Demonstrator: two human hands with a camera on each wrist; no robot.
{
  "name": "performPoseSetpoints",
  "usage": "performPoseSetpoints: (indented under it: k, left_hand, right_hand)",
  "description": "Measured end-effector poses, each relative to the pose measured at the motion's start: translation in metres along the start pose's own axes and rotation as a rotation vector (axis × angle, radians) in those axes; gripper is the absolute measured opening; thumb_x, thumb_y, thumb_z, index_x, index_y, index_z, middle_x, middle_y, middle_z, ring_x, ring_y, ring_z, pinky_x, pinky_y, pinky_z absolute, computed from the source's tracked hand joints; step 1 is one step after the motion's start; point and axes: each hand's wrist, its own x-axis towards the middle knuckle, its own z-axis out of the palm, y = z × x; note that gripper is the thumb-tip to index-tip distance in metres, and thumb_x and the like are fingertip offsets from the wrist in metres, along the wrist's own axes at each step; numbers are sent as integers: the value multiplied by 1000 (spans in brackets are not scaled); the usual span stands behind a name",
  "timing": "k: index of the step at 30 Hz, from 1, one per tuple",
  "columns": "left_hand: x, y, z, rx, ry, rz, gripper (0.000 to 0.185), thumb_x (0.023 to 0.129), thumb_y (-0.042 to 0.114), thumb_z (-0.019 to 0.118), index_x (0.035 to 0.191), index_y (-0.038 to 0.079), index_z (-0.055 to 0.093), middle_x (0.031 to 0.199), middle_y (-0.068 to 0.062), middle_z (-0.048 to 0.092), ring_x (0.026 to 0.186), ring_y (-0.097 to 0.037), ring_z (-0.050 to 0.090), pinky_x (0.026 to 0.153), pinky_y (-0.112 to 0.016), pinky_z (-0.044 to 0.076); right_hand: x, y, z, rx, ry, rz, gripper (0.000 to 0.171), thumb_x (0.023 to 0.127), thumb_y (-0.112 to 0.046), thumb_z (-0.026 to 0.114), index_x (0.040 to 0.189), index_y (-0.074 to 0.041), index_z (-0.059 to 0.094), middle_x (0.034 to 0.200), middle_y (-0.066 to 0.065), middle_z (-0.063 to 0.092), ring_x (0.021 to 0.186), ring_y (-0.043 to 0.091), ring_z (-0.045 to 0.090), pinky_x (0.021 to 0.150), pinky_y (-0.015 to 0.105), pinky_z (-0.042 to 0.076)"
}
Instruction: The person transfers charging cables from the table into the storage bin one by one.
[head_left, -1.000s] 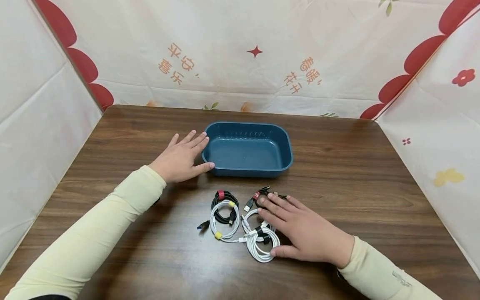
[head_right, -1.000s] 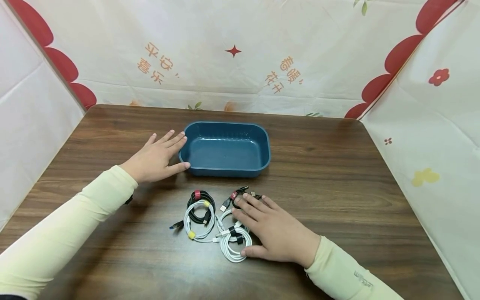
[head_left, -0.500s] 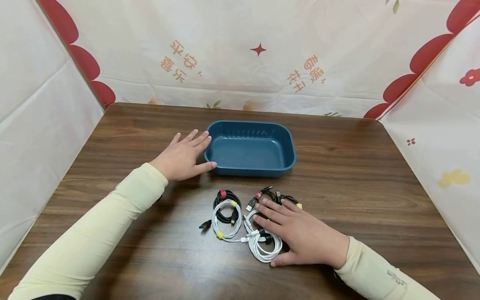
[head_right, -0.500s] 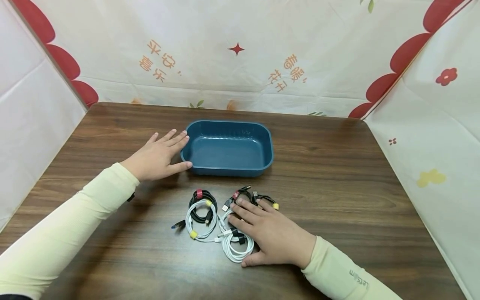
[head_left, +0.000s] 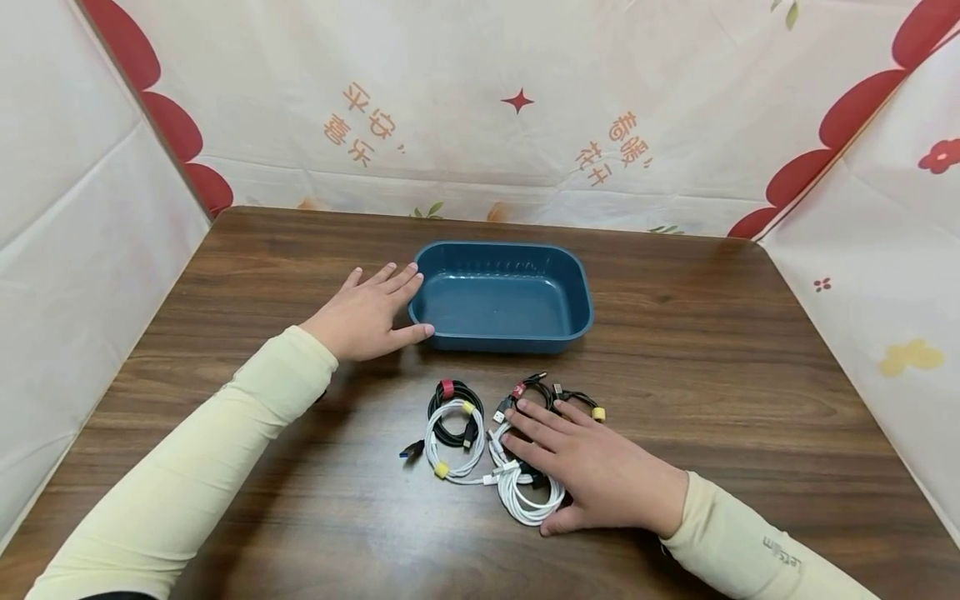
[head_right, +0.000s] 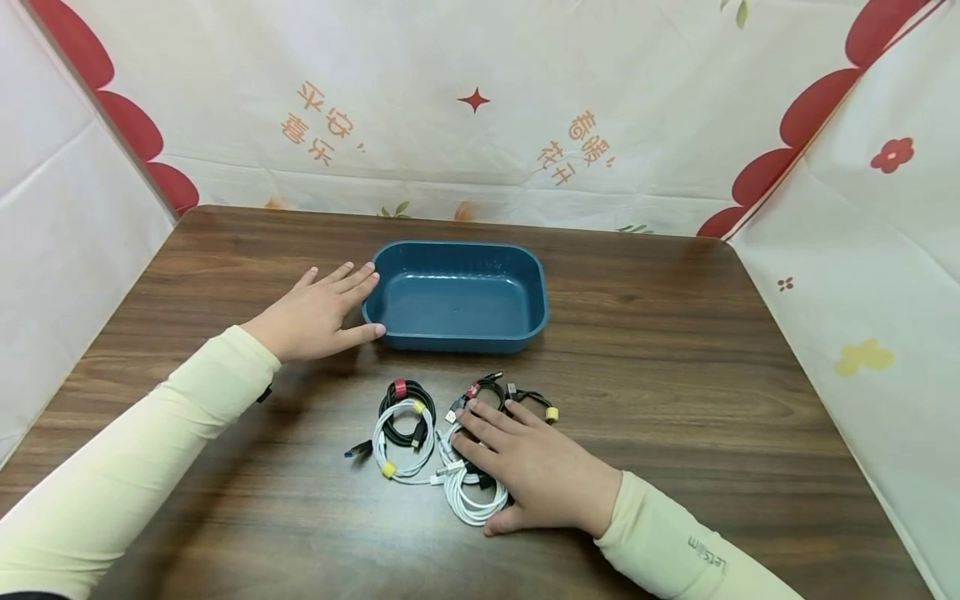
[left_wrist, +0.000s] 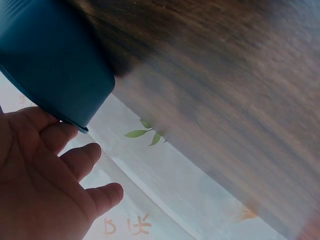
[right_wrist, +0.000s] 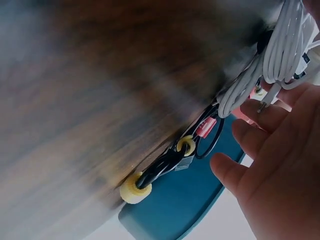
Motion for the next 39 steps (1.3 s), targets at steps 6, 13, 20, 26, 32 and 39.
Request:
performPoseSetpoints:
  k: [6, 13, 20, 26, 32, 39]
  left_hand:
    - [0, 0, 2, 4, 1, 2, 90, 94, 74, 35, 159, 13, 22, 165, -6, 14, 150, -32, 13, 115, -63, 9]
    - [2, 2, 2, 6, 9, 1, 90, 94, 74, 37, 159, 13, 25, 164, -7, 17, 150, -34, 11, 115, -63, 10]
    - [2, 2, 3, 3, 19, -5, 90, 94, 73, 40, 158, 12, 27, 164, -7, 18, 150, -36, 10, 115, -63, 10]
    - [2, 3, 3, 3, 23, -6, 90, 93, 73, 39, 158, 12, 26, 164, -6, 17, 150, -36, 11, 115, -63, 10]
    - [2, 2, 3, -6, 22, -12, 89, 94, 72, 40, 158, 13, 26, 164, -5, 17, 150, -36, 12, 115, -63, 9]
    - [2, 2, 2, 9, 14, -13, 89, 94, 73, 39, 158, 13, 27, 164, -6, 17, 151, -33, 9, 115, -62, 10]
  right_hand:
    - [1, 0, 0, -13, 3, -23, 99, 76, -72, 69, 151, -13, 45, 160, 9, 31, 149, 28, 22, 111, 56, 29]
    - [1, -1, -1, -11, 13, -32, 92, 79, -72, 67, 147, -13, 50, 159, 9, 33, 148, 28, 23, 111, 55, 29]
    - [2, -2, -1, -14, 32, -47, 87, 80, -70, 66, 143, -12, 54, 157, 8, 36, 148, 28, 24, 109, 54, 33]
    - [3, -3, -1, -42, 72, -77, 83, 79, -69, 68, 138, -11, 58, 155, 9, 40, 146, 29, 29, 108, 53, 35]
    - [3, -3, -6, -31, 72, -74, 80, 79, -67, 69, 136, -12, 59, 155, 9, 40, 146, 29, 28, 110, 53, 33]
    - [5, 0, -15, -20, 98, -75, 78, 77, -62, 74, 133, -9, 60, 154, 10, 41, 147, 32, 25, 112, 53, 29]
